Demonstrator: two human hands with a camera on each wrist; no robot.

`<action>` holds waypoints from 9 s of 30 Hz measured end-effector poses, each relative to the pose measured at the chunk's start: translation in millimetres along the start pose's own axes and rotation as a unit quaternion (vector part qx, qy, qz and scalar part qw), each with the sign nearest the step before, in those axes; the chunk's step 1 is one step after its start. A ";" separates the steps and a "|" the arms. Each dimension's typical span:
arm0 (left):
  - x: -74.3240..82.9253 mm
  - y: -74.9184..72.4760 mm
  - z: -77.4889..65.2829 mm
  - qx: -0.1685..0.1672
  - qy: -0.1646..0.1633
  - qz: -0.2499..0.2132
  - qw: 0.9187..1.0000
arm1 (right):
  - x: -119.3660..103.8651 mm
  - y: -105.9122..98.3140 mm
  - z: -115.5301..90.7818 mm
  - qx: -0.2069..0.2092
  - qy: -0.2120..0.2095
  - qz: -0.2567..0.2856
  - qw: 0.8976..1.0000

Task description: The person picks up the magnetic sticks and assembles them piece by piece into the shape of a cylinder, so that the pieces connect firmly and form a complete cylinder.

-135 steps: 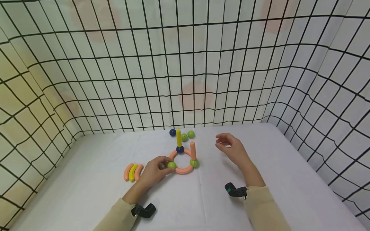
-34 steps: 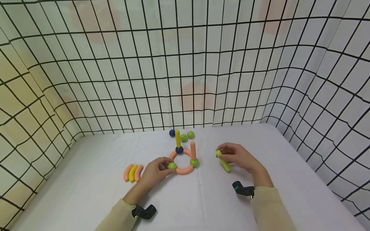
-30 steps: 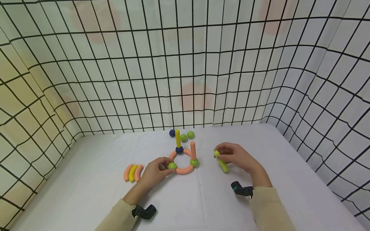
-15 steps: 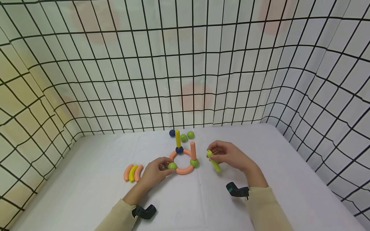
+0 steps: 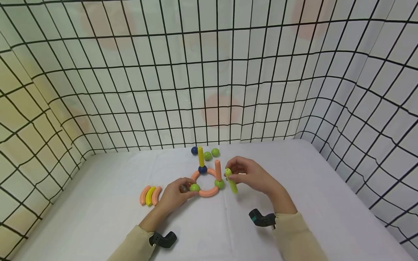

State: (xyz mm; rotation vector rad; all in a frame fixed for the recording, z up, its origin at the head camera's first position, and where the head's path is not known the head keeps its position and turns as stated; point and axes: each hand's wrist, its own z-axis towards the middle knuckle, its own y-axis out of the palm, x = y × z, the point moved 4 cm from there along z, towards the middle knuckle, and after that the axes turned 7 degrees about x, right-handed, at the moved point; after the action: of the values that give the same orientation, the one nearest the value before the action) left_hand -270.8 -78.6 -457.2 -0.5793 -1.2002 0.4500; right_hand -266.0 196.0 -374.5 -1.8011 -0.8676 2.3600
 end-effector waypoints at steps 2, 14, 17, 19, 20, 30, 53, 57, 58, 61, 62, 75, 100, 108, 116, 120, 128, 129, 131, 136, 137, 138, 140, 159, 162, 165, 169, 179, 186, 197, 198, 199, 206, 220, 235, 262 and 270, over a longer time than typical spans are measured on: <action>-0.7 0.3 -0.5 0.000 -0.001 -0.001 1.000 | -3.7 4.6 0.8 0.005 -0.009 -0.005 1.000; -1.4 0.8 -1.0 -0.007 -0.005 -0.004 1.000 | -20.2 31.5 6.9 0.028 -0.081 0.000 0.996; -0.8 1.1 -0.9 -0.011 -0.008 -0.002 1.000 | -22.0 36.3 7.5 0.034 -0.086 0.007 0.996; -0.7 1.0 -0.8 -0.012 -0.012 -0.001 1.000 | -23.3 39.8 8.1 0.040 -0.086 0.012 0.995; -0.7 0.9 -0.7 -0.013 -0.013 -0.001 1.000 | -24.0 41.7 8.6 0.042 -0.087 0.015 0.995; -1.6 0.4 0.2 -0.013 -0.015 -0.005 1.000 | -30.3 60.8 13.7 0.067 -0.091 0.021 0.993; -1.7 0.6 1.3 0.001 -0.004 -0.006 1.000 | -24.6 100.7 37.7 0.148 -0.086 0.026 0.985; -1.8 0.7 0.8 0.006 0.000 -0.001 1.000 | -19.6 104.8 42.9 0.155 -0.071 0.043 0.984; -1.8 0.6 0.6 0.007 0.001 -0.001 1.000 | -18.8 105.9 43.9 0.157 -0.071 0.048 0.984; -1.5 0.3 0.1 0.011 0.001 0.002 1.000 | -15.0 108.4 46.7 0.165 -0.067 0.054 0.983; -1.1 0.2 0.0 0.012 0.004 0.004 1.000 | -14.5 109.2 47.4 0.167 -0.067 0.055 0.982; -0.7 -1.5 0.1 0.007 -0.001 0.003 1.000 | -17.9 115.7 49.6 0.172 -0.074 0.034 0.982; -2.6 -0.9 0.6 0.003 -0.001 0.001 1.000 | -27.2 111.9 41.5 0.193 -0.113 -0.021 0.974; -3.7 -0.5 1.5 -0.005 -0.008 -0.007 1.000 | -56.7 95.7 26.7 0.238 -0.183 -0.052 0.953; -3.8 -0.1 2.0 -0.010 -0.016 -0.009 1.000 | -71.4 68.3 19.0 0.297 -0.201 -0.067 0.931; -3.8 -0.3 1.9 -0.011 -0.015 -0.010 1.000 | -67.2 55.2 18.1 0.323 -0.196 -0.067 0.923; -4.4 -0.3 2.2 -0.013 -0.015 -0.009 1.000 | -42.2 32.8 21.4 0.314 -0.122 -0.026 0.941; -4.3 -0.1 2.1 -0.013 -0.015 -0.009 1.000 | -38.4 30.9 21.9 0.309 -0.110 -0.023 0.944; -4.0 -0.2 1.9 -0.012 -0.017 -0.009 1.000 | -29.8 28.1 23.2 0.298 -0.087 -0.024 0.950; -4.0 -0.1 1.3 -0.012 -0.020 -0.007 1.000 | -4.9 27.0 27.3 0.262 -0.035 -0.034 0.964; -4.2 -0.1 1.3 -0.012 -0.020 -0.006 1.000 | 0.2 27.9 28.3 0.251 -0.024 -0.040 0.967; -4.4 -0.1 1.2 -0.012 -0.021 -0.005 1.000 | 5.1 29.1 29.2 0.240 -0.015 -0.049 0.969; -4.7 -0.1 1.1 -0.012 -0.022 -0.004 1.000 | 14.6 31.6 31.2 0.216 0.004 -0.067 0.974; -6.0 1.6 1.9 -0.008 -0.016 0.002 1.000 | 61.4 45.8 29.9 0.102 0.057 -0.090 0.989; -5.9 1.6 1.8 -0.007 -0.016 0.006 1.000 | 64.3 48.5 29.8 0.098 0.064 -0.090 0.989; -5.5 1.5 1.7 -0.007 -0.019 0.008 1.000 | 65.9 51.1 29.0 0.092 0.071 -0.097 0.989; -5.2 1.6 1.7 -0.007 -0.022 0.011 1.000 | 67.2 53.6 28.1 0.087 0.074 -0.117 0.987; -5.3 1.7 1.4 -0.010 -0.022 0.012 1.000 | 66.7 53.7 28.2 0.091 0.050 -0.167 0.980; -3.6 1.2 1.2 -0.015 -0.020 0.008 1.000 | 66.1 52.2 27.2 0.085 0.047 -0.170 0.981; -3.2 -1.1 0.6 -0.032 -0.016 0.002 0.999 | 64.6 50.9 26.5 0.063 0.021 -0.180 0.981; -3.0 -1.2 0.6 -0.033 -0.015 0.002 0.999 | 65.3 50.7 26.4 0.062 0.025 -0.179 0.982; -2.8 -1.4 0.5 -0.035 -0.015 0.002 0.999 | 65.6 50.6 26.2 0.061 0.026 -0.178 0.982; -0.7 -3.0 -0.6 -0.036 -0.010 -0.006 0.999 | 69.6 51.5 23.9 0.060 0.051 -0.152 0.985; -0.6 -3.4 -1.9 -0.029 -0.002 -0.048 0.998 | 73.1 52.0 22.2 0.068 0.068 -0.094 0.991; 0.0 -3.0 -1.7 -0.021 0.001 -0.059 0.998 | 74.5 52.8 21.4 0.081 0.064 -0.103 0.989; -3.9 -1.0 -0.1 -0.024 0.006 -0.045 0.999 | 79.0 55.3 16.6 0.082 0.048 -0.143 0.985; -4.1 -1.7 -0.9 -0.059 -0.009 -0.046 0.997 | 75.1 55.1 13.1 0.088 0.022 -0.157 0.983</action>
State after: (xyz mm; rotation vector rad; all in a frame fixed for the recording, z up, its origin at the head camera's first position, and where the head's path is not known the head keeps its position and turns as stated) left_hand -271.2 -82.6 -459.3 -0.6192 -1.2716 0.3073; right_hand -285.9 171.7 -463.1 -1.5177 -0.8375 2.1172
